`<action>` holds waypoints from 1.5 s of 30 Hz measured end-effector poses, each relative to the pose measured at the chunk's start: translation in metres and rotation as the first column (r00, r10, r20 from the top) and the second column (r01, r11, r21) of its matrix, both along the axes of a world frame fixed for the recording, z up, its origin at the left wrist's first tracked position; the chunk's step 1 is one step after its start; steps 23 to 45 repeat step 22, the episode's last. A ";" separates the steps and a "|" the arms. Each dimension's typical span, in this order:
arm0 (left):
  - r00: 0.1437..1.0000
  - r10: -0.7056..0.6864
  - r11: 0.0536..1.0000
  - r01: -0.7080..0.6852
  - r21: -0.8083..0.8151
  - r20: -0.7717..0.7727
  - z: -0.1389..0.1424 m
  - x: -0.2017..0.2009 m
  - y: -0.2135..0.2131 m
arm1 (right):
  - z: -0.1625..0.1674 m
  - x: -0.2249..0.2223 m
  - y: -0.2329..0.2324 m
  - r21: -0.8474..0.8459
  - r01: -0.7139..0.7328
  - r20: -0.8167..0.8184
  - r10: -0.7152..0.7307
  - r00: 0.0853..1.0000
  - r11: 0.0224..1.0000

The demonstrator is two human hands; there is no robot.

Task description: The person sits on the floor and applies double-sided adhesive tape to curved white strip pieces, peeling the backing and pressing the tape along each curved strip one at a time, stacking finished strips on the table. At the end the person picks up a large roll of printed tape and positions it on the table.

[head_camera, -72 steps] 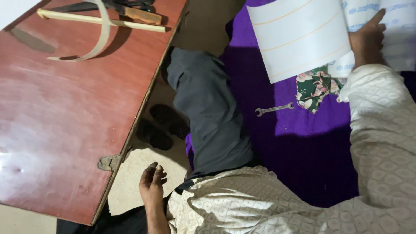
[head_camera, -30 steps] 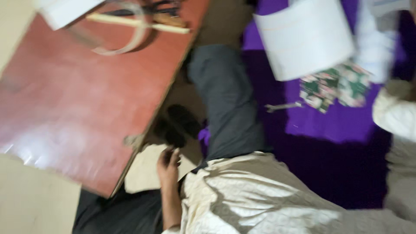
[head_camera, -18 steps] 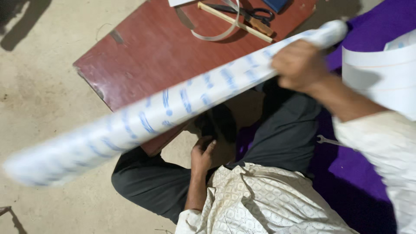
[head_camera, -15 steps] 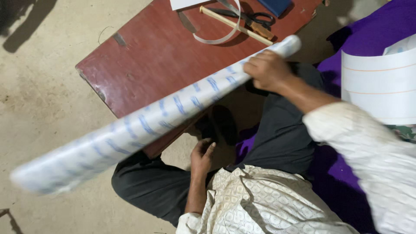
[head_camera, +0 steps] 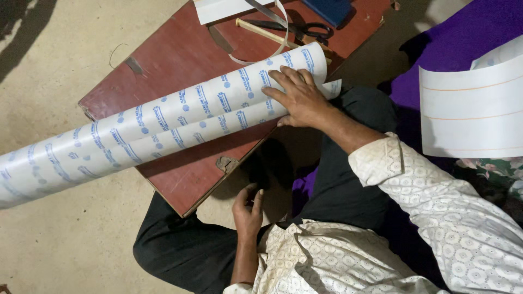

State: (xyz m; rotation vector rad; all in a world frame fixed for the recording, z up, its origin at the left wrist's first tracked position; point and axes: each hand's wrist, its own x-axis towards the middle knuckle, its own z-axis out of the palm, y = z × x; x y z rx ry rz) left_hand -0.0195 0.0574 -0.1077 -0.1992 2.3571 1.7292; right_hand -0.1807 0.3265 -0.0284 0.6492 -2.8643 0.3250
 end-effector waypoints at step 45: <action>0.817 -0.408 0.626 -0.074 -0.776 -0.407 0.097 -0.121 -0.008 | 0.022 0.010 0.028 -0.555 -0.046 -0.028 0.037 0.999 0.830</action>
